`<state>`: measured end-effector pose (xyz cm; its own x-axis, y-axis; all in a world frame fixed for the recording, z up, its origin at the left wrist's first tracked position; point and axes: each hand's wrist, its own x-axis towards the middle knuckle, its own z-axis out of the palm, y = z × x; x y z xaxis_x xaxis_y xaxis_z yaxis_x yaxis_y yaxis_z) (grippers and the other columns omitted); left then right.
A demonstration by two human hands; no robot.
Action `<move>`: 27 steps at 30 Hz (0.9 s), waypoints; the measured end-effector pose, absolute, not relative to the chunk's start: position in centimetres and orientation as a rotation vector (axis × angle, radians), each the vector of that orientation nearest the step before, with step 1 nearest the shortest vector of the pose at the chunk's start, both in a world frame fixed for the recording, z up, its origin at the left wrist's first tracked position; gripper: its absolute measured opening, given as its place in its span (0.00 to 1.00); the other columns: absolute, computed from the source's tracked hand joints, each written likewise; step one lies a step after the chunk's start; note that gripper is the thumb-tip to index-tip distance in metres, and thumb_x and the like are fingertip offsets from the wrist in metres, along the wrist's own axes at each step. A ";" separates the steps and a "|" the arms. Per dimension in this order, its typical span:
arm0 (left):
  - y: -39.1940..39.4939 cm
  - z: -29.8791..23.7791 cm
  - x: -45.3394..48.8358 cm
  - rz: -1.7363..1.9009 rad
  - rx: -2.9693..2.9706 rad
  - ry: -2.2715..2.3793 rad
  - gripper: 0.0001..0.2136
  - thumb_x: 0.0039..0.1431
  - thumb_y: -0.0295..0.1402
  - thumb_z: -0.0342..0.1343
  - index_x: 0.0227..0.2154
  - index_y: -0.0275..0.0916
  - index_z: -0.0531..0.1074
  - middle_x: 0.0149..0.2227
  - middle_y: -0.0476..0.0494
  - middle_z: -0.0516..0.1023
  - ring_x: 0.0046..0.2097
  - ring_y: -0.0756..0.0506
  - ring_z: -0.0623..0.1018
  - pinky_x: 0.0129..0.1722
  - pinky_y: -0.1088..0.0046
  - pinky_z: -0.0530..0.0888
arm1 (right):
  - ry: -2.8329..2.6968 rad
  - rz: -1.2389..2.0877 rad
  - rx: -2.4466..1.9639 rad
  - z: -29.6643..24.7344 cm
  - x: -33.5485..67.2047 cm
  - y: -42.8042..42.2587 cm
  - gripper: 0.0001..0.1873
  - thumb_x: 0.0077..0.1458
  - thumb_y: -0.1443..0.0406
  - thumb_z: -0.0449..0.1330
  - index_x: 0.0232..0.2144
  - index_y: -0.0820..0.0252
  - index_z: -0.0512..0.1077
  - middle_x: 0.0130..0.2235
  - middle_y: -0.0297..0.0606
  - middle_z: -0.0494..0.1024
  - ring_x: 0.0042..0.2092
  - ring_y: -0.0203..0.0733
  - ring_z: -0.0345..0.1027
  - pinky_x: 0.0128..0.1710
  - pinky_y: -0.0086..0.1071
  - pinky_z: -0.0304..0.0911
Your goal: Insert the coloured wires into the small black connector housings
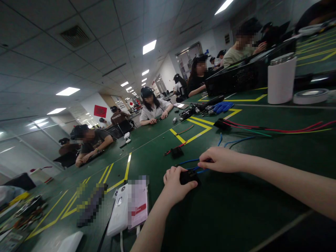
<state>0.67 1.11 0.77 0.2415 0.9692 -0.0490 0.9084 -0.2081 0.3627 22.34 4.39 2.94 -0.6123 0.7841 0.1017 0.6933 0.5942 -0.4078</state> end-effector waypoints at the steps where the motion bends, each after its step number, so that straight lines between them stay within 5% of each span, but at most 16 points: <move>1: 1.1 0.8 0.7 0.270 2.203 1.737 0.19 0.49 0.48 0.57 0.43 0.47 0.66 0.45 0.48 0.66 0.51 0.42 0.64 0.52 0.65 0.59 | -2.575 0.541 -1.243 2.9 22.4 4.5 0.20 0.56 0.54 0.47 0.26 0.58 0.73 0.24 0.34 0.70 0.26 0.37 0.61 0.24 0.30 0.48; 7: 1.1 0.8 0.6 0.252 2.205 1.733 0.19 0.50 0.48 0.57 0.43 0.47 0.66 0.46 0.48 0.66 0.52 0.42 0.63 0.52 0.65 0.59 | -2.637 0.786 -1.336 2.5 22.5 5.2 0.22 0.57 0.52 0.46 0.26 0.58 0.73 0.23 0.34 0.70 0.24 0.36 0.60 0.23 0.30 0.49; 16: 1.0 0.8 0.7 0.243 2.206 1.750 0.19 0.50 0.49 0.56 0.43 0.47 0.66 0.46 0.47 0.66 0.52 0.41 0.63 0.53 0.64 0.59 | -2.542 0.055 -1.008 2.5 22.4 4.1 0.19 0.59 0.59 0.45 0.25 0.58 0.71 0.26 0.37 0.74 0.29 0.39 0.65 0.28 0.31 0.49; 23: 1.2 0.6 0.5 0.262 2.214 1.727 0.20 0.50 0.50 0.56 0.43 0.47 0.66 0.46 0.47 0.66 0.51 0.41 0.64 0.52 0.63 0.59 | -2.654 0.497 -1.359 2.9 22.3 4.8 0.19 0.57 0.56 0.48 0.23 0.57 0.73 0.25 0.36 0.75 0.26 0.38 0.64 0.24 0.30 0.49; 27: 1.2 0.5 0.6 0.241 2.225 1.748 0.19 0.50 0.49 0.55 0.43 0.47 0.66 0.46 0.47 0.66 0.51 0.41 0.63 0.52 0.64 0.60 | -2.627 0.330 -1.222 2.8 22.4 4.7 0.19 0.58 0.57 0.47 0.25 0.57 0.72 0.25 0.36 0.74 0.27 0.38 0.64 0.25 0.30 0.48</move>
